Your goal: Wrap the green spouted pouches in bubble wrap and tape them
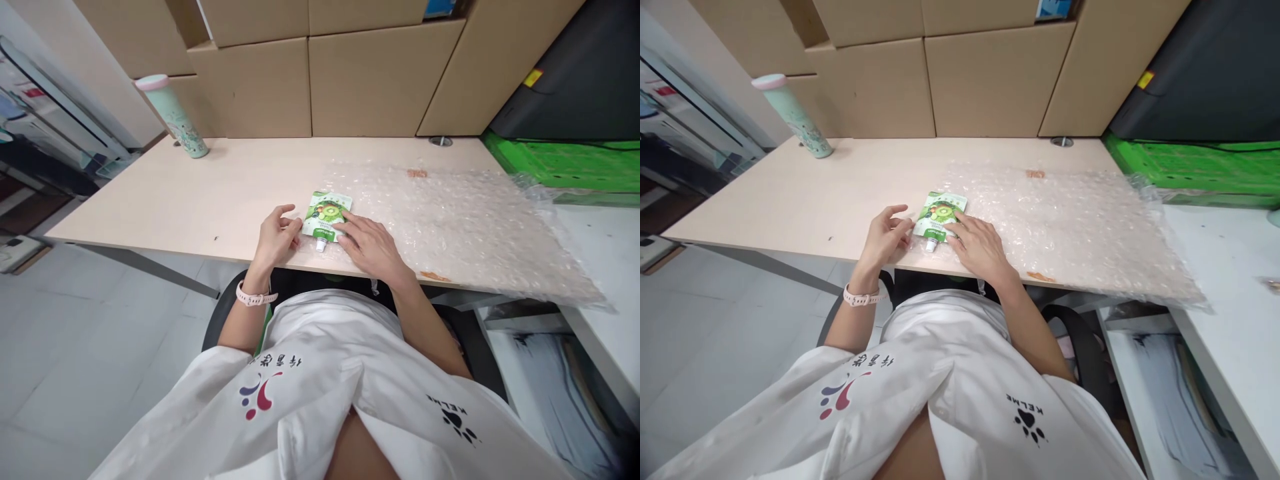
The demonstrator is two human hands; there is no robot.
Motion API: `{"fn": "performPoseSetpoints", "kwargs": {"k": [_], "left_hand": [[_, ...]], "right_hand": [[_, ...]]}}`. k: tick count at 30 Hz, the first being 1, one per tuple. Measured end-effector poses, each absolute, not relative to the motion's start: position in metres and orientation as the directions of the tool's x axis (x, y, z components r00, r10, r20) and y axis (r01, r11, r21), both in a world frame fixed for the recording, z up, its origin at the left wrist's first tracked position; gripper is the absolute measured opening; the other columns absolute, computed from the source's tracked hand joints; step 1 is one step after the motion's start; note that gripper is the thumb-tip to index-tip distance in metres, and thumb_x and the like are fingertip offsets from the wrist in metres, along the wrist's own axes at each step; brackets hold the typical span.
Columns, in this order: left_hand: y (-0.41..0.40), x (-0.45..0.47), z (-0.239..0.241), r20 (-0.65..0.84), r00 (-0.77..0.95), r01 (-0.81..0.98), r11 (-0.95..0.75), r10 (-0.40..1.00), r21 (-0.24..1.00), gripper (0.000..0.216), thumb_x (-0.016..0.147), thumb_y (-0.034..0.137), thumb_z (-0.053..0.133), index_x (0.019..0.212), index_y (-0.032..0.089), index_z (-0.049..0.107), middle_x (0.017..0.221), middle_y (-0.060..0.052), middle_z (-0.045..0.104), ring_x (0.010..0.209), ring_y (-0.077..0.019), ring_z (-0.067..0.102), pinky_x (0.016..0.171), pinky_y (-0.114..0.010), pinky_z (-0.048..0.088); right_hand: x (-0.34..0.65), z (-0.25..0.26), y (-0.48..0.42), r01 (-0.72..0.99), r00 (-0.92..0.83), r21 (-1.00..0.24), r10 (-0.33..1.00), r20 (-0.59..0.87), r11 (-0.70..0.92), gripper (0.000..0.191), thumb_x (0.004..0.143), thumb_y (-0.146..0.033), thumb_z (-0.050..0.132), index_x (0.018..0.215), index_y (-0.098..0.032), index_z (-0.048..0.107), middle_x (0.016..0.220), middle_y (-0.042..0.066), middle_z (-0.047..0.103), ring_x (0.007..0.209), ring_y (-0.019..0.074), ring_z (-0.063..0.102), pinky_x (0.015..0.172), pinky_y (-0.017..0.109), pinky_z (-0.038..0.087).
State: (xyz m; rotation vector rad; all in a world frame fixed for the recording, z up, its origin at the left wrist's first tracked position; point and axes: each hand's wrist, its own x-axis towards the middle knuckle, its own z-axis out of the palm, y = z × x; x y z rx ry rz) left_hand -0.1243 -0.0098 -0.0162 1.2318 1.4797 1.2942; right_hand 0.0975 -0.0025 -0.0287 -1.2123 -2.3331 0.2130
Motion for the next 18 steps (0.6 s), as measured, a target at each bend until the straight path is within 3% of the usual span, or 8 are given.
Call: {"fn": "performPoseSetpoints", "kwargs": {"k": [3, 9, 14, 18], "left_hand": [[-0.006, -0.117, -0.016, 0.018, -0.199, 0.108, 0.003, 0.98, 0.994, 0.044, 0.079, 0.023, 0.069, 0.12, 0.016, 0.055, 0.058, 0.006, 0.059, 0.042, -0.0086, 0.054, 0.043, -0.019, 0.044], [0.005, -0.107, -0.017, 0.015, -0.266, -0.086, -0.039, 0.964, 0.995, 0.046, 0.069, 0.015, 0.075, 0.111, 0.018, 0.057, 0.063, 0.007, 0.06, 0.047, -0.0042, 0.048, 0.045, -0.015, 0.034], [0.001, -0.102, -0.012, -0.003, -0.246, -0.235, -0.057, 0.969, 0.97, 0.049, 0.061, 0.01, 0.075, 0.107, 0.016, 0.059, 0.07, 0.005, 0.066, 0.052, -0.0048, 0.053, 0.053, -0.018, 0.04], [-0.001, -0.089, -0.006, 0.038, -0.186, -0.317, -0.096, 0.982, 0.944, 0.05, 0.062, 0.013, 0.079, 0.108, 0.017, 0.059, 0.072, 0.005, 0.066, 0.056, -0.0055, 0.056, 0.058, -0.019, 0.044]], "right_hand": [[0.098, -0.029, -0.002, 0.722, -0.48, -0.355, 0.8, 0.36, 0.594, 0.033, 0.099, -0.032, 0.047, 0.126, -0.025, 0.065, 0.15, 0.007, 0.051, 0.132, 0.0289, 0.053, 0.108, 0.049, 0.042], [0.098, -0.031, -0.002, 0.718, -0.486, -0.351, 0.794, 0.364, 0.601, 0.033, 0.1, -0.033, 0.046, 0.126, -0.025, 0.064, 0.149, 0.008, 0.053, 0.131, 0.0295, 0.053, 0.106, 0.05, 0.043], [0.1, -0.03, -0.002, 0.686, -0.479, -0.393, 0.786, 0.39, 0.613, 0.031, 0.099, -0.035, 0.047, 0.121, -0.024, 0.066, 0.144, 0.01, 0.057, 0.128, 0.0296, 0.056, 0.104, 0.05, 0.044], [0.102, -0.028, -0.001, 0.601, -0.451, -0.507, 0.786, 0.422, 0.618, 0.028, 0.099, -0.035, 0.047, 0.115, -0.025, 0.067, 0.132, 0.008, 0.067, 0.123, 0.0265, 0.06, 0.103, 0.045, 0.046]]}}
